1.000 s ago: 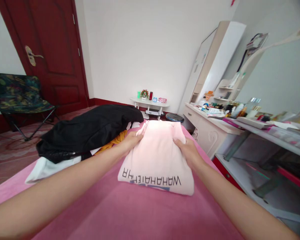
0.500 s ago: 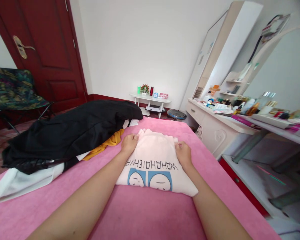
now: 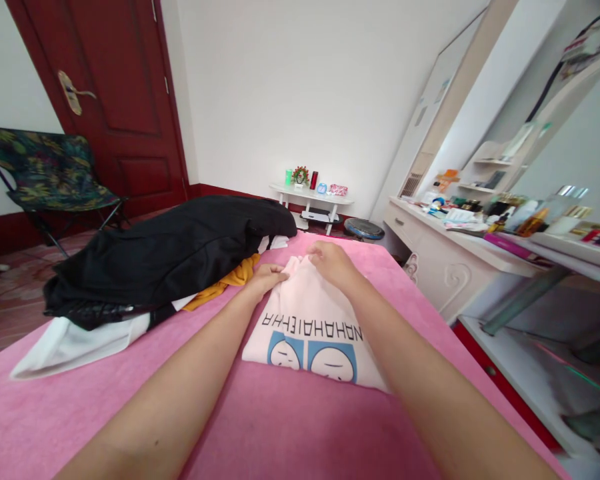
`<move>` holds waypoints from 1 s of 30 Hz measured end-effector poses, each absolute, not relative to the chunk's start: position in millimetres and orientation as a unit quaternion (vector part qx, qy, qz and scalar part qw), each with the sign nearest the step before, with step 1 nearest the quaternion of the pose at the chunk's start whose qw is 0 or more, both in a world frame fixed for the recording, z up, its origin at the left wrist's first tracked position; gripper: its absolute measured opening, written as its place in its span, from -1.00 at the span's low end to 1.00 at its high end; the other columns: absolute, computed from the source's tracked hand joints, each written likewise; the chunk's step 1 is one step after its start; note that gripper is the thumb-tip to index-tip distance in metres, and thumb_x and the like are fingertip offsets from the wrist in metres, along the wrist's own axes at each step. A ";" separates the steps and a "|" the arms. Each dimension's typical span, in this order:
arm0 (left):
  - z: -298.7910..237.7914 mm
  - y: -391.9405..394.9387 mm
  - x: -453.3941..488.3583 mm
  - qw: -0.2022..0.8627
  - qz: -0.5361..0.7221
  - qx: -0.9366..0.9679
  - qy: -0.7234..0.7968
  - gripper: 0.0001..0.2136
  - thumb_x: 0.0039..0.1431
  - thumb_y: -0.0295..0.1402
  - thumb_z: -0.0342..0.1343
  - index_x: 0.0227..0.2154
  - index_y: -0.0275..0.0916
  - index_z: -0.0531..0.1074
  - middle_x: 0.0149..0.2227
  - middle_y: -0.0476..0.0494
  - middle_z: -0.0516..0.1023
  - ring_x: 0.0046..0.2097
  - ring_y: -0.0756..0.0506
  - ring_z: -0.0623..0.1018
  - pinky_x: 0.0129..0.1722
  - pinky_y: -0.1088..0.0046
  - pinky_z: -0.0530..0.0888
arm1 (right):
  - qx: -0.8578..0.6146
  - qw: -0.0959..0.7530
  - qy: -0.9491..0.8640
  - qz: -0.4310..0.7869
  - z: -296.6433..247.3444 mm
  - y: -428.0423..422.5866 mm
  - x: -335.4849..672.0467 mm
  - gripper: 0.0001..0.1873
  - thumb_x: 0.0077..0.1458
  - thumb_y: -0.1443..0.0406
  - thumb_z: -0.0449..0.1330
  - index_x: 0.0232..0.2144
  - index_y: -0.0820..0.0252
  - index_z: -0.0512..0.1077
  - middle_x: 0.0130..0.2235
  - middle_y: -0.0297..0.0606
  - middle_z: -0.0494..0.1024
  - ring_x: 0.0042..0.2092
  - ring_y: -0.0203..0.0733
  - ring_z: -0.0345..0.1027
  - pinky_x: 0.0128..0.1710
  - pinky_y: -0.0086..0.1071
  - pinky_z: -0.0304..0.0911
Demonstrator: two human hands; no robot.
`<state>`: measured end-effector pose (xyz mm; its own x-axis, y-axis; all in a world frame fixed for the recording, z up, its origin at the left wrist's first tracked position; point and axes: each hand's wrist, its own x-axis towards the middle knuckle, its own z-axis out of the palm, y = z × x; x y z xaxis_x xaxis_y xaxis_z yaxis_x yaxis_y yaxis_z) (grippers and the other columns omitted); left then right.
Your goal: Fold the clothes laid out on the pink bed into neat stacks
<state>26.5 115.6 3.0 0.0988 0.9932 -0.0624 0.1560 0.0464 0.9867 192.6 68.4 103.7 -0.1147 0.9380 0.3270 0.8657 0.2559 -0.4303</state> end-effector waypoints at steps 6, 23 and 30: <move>-1.8 114.8 23.2 0.496 0.434 0.551 0.511 -0.88 -0.02 -0.38 0.21 -0.44 -0.34 0.54 -0.48 -0.11 0.57 -0.48 0.00 0.49 -0.43 0.52 0.42 | -0.688 0.258 -0.678 -0.006 33.5 105.0 193.3 -0.81 0.09 0.26 0.10 -0.27 0.11 0.47 -0.16 -0.26 0.53 -0.12 -0.19 0.36 -0.15 -0.38 0.17; -6.6 131.6 28.0 0.289 0.397 0.600 0.632 -0.90 -0.01 -0.41 0.17 -0.50 -0.31 0.56 -0.41 -0.14 0.59 -0.25 -0.10 0.53 -0.20 0.51 0.38 | -0.731 0.195 -0.647 -0.094 35.2 132.0 208.9 -0.76 0.14 0.17 0.07 -0.33 0.15 0.47 -0.21 -0.16 0.54 -0.15 -0.09 0.39 -0.18 -0.29 0.16; 15.6 116.3 27.1 0.224 0.339 0.666 0.625 -0.88 -0.01 -0.46 0.14 -0.40 -0.33 0.55 -0.28 -0.27 0.57 -0.14 -0.20 0.51 -0.07 0.36 0.36 | -0.759 0.126 -0.638 -0.017 30.3 150.9 210.3 -0.75 0.01 0.17 0.21 -0.30 0.19 0.52 -0.20 -0.05 0.56 -0.13 -0.01 0.43 -0.23 -0.29 0.24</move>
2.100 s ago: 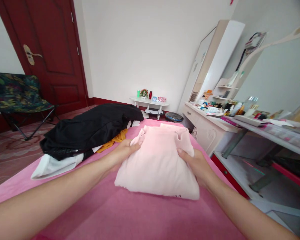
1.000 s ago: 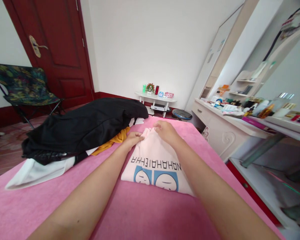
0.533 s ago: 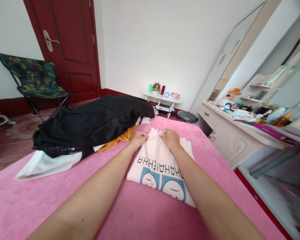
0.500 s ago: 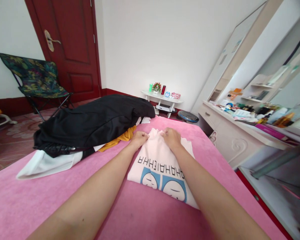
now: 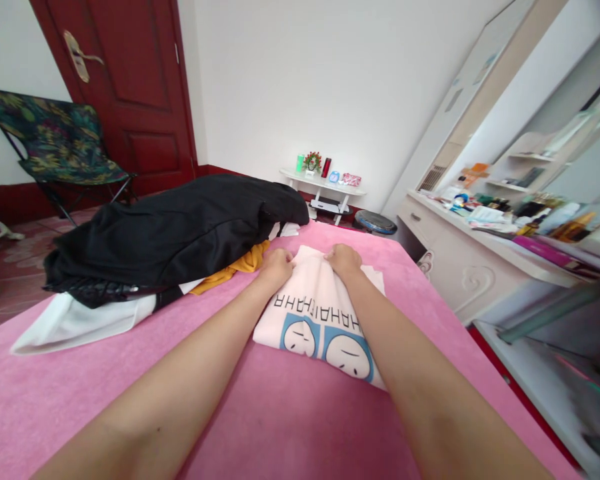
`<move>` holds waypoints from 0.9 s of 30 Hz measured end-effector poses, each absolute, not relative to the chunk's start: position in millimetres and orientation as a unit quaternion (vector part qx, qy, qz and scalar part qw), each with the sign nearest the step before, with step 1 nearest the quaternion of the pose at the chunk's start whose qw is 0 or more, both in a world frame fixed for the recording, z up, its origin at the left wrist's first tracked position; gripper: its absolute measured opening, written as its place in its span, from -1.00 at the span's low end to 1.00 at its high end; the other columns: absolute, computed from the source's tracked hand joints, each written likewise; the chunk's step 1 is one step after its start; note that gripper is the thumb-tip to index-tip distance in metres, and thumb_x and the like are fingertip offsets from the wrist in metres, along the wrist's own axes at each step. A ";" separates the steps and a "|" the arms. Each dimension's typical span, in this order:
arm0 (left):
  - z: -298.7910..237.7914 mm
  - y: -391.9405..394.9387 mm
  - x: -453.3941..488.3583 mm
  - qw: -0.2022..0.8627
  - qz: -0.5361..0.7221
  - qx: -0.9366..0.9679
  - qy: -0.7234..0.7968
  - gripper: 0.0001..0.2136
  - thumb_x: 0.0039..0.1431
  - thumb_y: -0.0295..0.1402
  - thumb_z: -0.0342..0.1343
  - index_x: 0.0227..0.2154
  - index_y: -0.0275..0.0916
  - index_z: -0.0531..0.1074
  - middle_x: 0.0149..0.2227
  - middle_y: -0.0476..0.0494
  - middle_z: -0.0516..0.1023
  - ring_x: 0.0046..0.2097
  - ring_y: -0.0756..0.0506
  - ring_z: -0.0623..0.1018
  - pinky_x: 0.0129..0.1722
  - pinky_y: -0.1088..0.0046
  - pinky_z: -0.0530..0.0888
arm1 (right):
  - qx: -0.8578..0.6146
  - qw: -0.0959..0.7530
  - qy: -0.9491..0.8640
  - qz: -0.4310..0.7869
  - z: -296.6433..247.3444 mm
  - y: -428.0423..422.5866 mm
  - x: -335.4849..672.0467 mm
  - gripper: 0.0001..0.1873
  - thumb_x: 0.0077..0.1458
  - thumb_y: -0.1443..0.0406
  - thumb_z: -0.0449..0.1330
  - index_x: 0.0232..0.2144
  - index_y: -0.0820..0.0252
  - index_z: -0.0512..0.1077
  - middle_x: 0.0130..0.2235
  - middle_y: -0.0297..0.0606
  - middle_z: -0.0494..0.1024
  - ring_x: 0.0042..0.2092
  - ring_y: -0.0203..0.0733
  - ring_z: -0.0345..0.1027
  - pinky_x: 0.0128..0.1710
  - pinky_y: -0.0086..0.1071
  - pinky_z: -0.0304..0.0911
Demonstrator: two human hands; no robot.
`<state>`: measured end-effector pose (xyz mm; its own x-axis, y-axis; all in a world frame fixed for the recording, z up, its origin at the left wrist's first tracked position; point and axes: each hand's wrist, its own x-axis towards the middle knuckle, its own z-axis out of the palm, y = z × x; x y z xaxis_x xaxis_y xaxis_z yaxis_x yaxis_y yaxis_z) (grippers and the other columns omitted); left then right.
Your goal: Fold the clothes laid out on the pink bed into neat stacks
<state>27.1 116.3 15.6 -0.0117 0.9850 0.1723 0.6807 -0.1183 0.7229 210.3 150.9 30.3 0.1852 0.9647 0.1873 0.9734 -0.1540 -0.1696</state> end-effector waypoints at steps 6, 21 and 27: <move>60.0 75.2 64.4 0.159 0.283 0.809 0.489 -0.63 0.02 -0.59 -0.02 -0.08 -0.30 0.44 0.03 -0.27 0.44 0.11 -0.20 0.38 0.13 0.39 0.24 | -0.756 0.165 -0.633 -0.022 26.6 152.5 216.5 -0.77 -0.02 0.19 0.21 -0.33 0.19 0.53 -0.23 -0.05 0.57 -0.17 -0.06 0.44 -0.23 -0.34 0.24; -5.9 79.9 64.4 0.174 0.267 0.860 0.400 -0.49 0.29 -0.25 -0.25 0.25 -0.36 0.03 0.34 -0.20 -0.12 0.32 -0.10 -0.02 0.28 0.32 -0.02 | -0.749 0.324 -0.576 -0.038 16.7 131.5 251.7 -0.59 0.19 0.19 -0.09 -0.21 0.33 0.46 -0.17 -0.05 0.53 -0.14 -0.14 0.36 -0.12 -0.36 0.18; -6.6 73.2 70.0 0.118 0.241 0.865 0.425 -0.48 0.28 -0.26 -0.25 0.26 -0.32 -0.02 0.33 -0.21 -0.10 0.32 -0.11 -0.02 0.26 0.29 0.01 | -0.611 0.263 -0.745 -0.045 29.7 69.4 205.8 -0.42 0.24 0.04 -0.16 0.22 0.14 0.10 0.29 -0.15 0.06 0.31 -0.09 -0.19 0.24 -0.11 -0.30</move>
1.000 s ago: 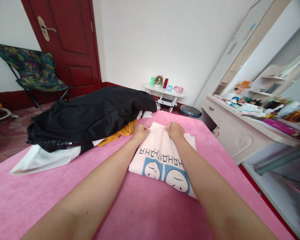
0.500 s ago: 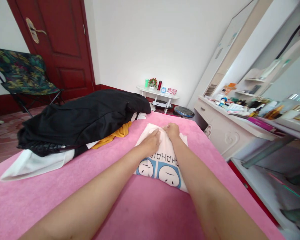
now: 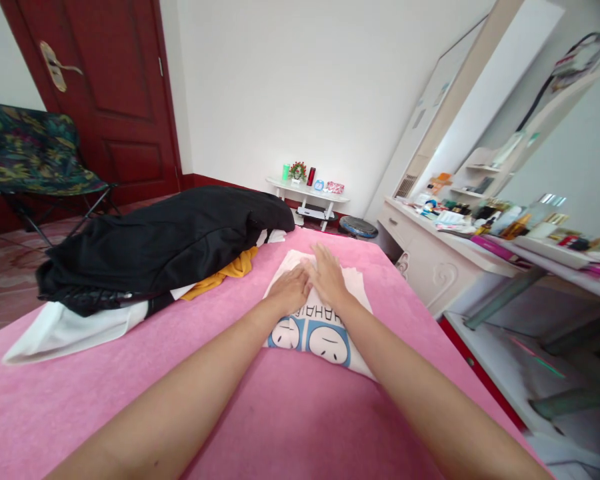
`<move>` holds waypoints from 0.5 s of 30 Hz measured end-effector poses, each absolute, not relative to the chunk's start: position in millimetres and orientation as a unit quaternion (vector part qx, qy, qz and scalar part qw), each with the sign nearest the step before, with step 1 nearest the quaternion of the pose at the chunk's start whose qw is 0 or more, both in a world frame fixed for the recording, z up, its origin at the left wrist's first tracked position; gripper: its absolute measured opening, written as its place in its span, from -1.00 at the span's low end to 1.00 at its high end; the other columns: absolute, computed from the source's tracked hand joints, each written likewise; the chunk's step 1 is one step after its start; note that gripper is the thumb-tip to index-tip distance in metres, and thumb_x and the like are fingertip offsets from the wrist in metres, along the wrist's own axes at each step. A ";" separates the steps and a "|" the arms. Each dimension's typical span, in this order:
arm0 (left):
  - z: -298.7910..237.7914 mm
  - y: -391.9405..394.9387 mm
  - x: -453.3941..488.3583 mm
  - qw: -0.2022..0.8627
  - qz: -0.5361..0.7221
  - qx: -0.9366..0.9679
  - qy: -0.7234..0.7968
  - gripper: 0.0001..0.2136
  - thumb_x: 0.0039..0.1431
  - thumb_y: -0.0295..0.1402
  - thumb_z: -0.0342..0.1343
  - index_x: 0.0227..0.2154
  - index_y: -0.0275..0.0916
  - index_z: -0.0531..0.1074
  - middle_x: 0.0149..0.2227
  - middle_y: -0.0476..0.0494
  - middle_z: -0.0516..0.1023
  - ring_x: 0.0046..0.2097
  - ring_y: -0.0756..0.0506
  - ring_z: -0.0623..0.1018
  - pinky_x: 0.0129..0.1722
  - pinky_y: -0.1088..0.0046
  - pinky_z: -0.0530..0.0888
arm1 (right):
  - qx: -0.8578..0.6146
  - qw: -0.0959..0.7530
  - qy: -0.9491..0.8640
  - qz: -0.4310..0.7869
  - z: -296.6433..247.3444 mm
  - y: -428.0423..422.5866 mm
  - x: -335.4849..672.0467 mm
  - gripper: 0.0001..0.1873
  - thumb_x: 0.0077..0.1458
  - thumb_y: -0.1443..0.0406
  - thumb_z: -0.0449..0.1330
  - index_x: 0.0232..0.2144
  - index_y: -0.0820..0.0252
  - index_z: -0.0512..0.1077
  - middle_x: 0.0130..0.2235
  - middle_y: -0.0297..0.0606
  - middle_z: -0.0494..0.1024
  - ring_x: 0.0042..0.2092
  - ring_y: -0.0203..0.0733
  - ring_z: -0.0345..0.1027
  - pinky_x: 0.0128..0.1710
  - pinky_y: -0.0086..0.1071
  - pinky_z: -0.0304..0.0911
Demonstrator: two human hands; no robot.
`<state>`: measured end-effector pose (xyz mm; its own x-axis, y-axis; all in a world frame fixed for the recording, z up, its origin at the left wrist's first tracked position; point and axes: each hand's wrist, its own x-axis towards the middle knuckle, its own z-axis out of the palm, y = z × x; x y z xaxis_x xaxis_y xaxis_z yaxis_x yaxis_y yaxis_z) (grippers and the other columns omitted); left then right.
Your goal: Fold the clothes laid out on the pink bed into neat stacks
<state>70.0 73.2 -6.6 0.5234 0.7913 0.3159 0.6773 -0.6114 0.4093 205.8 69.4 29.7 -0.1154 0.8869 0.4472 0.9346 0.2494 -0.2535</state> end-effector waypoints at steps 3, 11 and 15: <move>-5.6 73.2 68.9 0.112 0.221 0.861 0.444 -0.49 0.29 -0.25 -0.28 0.27 -0.28 -0.04 0.34 -0.18 -0.14 0.33 -0.10 -0.06 0.27 0.29 -0.01 | -0.612 0.187 -0.768 0.020 19.9 52.2 216.5 -0.34 0.22 -0.05 -0.23 0.28 0.05 -0.04 0.33 -0.23 -0.08 0.34 -0.06 -0.33 0.26 -0.06 -0.35; -1.5 76.6 69.9 0.123 0.172 0.835 0.508 -0.44 0.28 -0.07 -0.30 0.28 -0.14 -0.08 0.35 -0.13 -0.21 0.32 -0.17 -0.03 0.24 0.23 0.02 | -0.724 0.150 -0.671 0.054 -2.7 74.1 289.8 -0.33 0.22 -0.07 -0.36 0.24 0.05 0.04 0.31 -0.22 0.01 0.32 -0.07 -0.23 0.24 -0.01 -0.22; -3.8 82.8 69.9 0.135 0.172 0.797 0.563 -0.40 0.25 0.02 -0.34 0.28 -0.14 -0.07 0.34 -0.16 -0.12 0.32 -0.19 -0.02 0.24 0.16 0.01 | -0.771 0.155 -0.617 0.031 -7.0 76.7 289.9 -0.36 0.25 0.02 -0.35 0.22 0.20 0.08 0.31 -0.11 0.00 0.31 -0.01 -0.19 0.22 -0.01 -0.16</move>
<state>69.9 82.8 -3.8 0.3071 0.9439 0.1215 0.8509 -0.3295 0.4091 289.9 76.7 -7.0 0.2378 0.9606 0.1437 0.9417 -0.1918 -0.2765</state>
